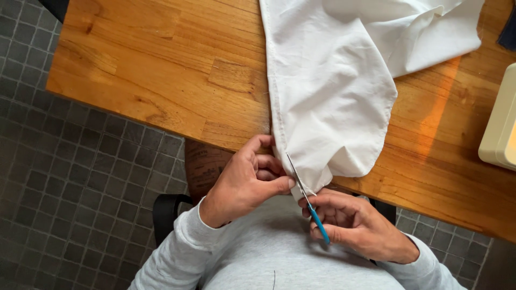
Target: Cutting and trimming white fabric with scissors on a wooden table next to a sewing machine
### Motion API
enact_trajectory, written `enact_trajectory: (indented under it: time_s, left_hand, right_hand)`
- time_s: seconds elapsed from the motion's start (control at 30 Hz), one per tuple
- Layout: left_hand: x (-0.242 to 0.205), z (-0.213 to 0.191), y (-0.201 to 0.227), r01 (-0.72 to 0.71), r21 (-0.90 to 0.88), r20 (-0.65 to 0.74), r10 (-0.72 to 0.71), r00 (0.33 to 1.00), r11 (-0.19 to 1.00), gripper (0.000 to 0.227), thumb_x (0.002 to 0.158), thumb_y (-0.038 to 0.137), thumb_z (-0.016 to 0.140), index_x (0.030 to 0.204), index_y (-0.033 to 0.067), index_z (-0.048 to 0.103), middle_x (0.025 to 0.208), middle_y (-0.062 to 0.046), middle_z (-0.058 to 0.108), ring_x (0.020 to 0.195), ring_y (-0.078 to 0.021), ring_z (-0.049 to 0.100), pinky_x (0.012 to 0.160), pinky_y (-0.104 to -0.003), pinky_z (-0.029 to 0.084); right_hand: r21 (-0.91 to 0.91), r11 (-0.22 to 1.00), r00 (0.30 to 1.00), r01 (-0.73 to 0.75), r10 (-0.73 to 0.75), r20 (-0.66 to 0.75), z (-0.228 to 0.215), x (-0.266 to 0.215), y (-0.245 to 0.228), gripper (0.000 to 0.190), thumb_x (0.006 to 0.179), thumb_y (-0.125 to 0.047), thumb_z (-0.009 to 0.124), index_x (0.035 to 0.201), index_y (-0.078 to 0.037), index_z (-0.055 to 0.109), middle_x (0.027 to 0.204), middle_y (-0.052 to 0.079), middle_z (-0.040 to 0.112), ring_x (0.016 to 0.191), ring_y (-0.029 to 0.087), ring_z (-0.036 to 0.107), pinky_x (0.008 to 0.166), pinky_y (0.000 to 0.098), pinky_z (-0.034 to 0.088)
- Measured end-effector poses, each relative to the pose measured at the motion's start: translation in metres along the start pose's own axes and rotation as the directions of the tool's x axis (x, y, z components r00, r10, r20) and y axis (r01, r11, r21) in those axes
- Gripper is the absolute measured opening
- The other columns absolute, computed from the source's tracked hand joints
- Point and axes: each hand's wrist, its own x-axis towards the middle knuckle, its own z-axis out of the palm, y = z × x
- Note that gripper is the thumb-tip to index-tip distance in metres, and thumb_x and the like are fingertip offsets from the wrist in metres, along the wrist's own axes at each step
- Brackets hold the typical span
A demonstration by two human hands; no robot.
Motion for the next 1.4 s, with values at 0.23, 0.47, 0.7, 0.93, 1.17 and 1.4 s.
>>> enact_trajectory:
  time_s: [0.23, 0.47, 0.7, 0.93, 1.17, 1.4]
  left_hand:
    - [0.002, -0.003, -0.004, -0.01, 0.025, -0.036, 0.011, 0.999, 1.0, 0.021, 0.096, 0.011, 0.091, 0.11, 0.0012, 0.08, 0.101, -0.01, 0.088, 0.084, -0.0183, 0.086, 0.078, -0.032, 0.075]
    - [0.004, -0.001, -0.01, -0.084, 0.04, -0.003, 0.084, 0.996, 0.996, 0.009, 0.101, 0.008, 0.086, 0.1, 0.0002, 0.083, 0.092, -0.007, 0.088, 0.085, -0.0164, 0.088, 0.087, -0.034, 0.081]
    - [0.006, -0.001, -0.025, -0.133, -0.005, 0.069, 0.133, 0.989, 0.991, 0.01, 0.105, 0.005, 0.084, 0.099, -0.0007, 0.078, 0.091, -0.006, 0.083, 0.088, -0.0149, 0.085, 0.09, -0.036, 0.081]
    - [0.005, -0.004, -0.021, -0.175, 0.08, 0.065, 0.17, 0.983, 0.981, 0.007, 0.104, 0.007, 0.085, 0.104, 0.0003, 0.082, 0.094, -0.007, 0.088, 0.084, -0.0117, 0.083, 0.084, -0.03, 0.075]
    - [0.003, -0.004, -0.019, -0.186, 0.145, 0.12, 0.169, 0.978, 0.972, 0.007, 0.106, 0.007, 0.084, 0.105, 0.0017, 0.08, 0.092, -0.009, 0.09, 0.085, -0.0129, 0.083, 0.081, -0.026, 0.068]
    - [0.003, -0.006, -0.018, -0.176, 0.16, 0.118, 0.158, 0.98, 0.971, 0.007, 0.106, 0.007, 0.084, 0.107, 0.0012, 0.08, 0.093, -0.009, 0.089, 0.085, -0.0126, 0.082, 0.082, -0.026, 0.068]
  right_hand:
    - [-0.059, 0.996, 0.998, 0.065, -0.064, 0.003, -0.001, -0.004, 0.002, 0.049, 0.105, -0.008, 0.084, 0.153, 0.001, 0.074, 0.133, 0.017, 0.076, 0.1, 0.021, 0.08, 0.078, 0.0328, 0.066]
    - [-0.247, 0.965, 0.994, 0.091, -0.102, -0.033, 0.005, -0.005, -0.006, 0.049, 0.106, -0.014, 0.082, 0.153, -0.004, 0.074, 0.12, 0.011, 0.072, 0.082, 0.019, 0.079, 0.071, 0.0305, 0.069]
    - [-0.355, 0.929, 0.987, 0.102, -0.14, -0.082, 0.016, 0.001, -0.023, 0.041, 0.101, -0.005, 0.085, 0.142, -0.004, 0.077, 0.115, 0.008, 0.072, 0.087, 0.016, 0.089, 0.08, 0.0295, 0.067]
    - [-0.335, 0.929, 0.983, 0.156, -0.179, -0.04, 0.006, -0.005, -0.009, 0.048, 0.106, -0.011, 0.081, 0.153, -0.007, 0.071, 0.121, 0.009, 0.071, 0.087, 0.018, 0.079, 0.079, 0.0326, 0.07]
    - [-0.49, 0.855, 0.978, 0.172, -0.209, -0.021, 0.015, 0.001, -0.04, 0.028, 0.102, -0.013, 0.081, 0.13, -0.012, 0.083, 0.101, -0.002, 0.071, 0.081, 0.013, 0.065, 0.075, 0.0299, 0.06]
    - [-0.508, 0.831, 0.968, 0.225, -0.252, 0.017, 0.008, -0.002, -0.029, 0.038, 0.107, -0.018, 0.078, 0.144, -0.01, 0.077, 0.108, 0.001, 0.073, 0.084, 0.015, 0.07, 0.079, 0.0319, 0.064]
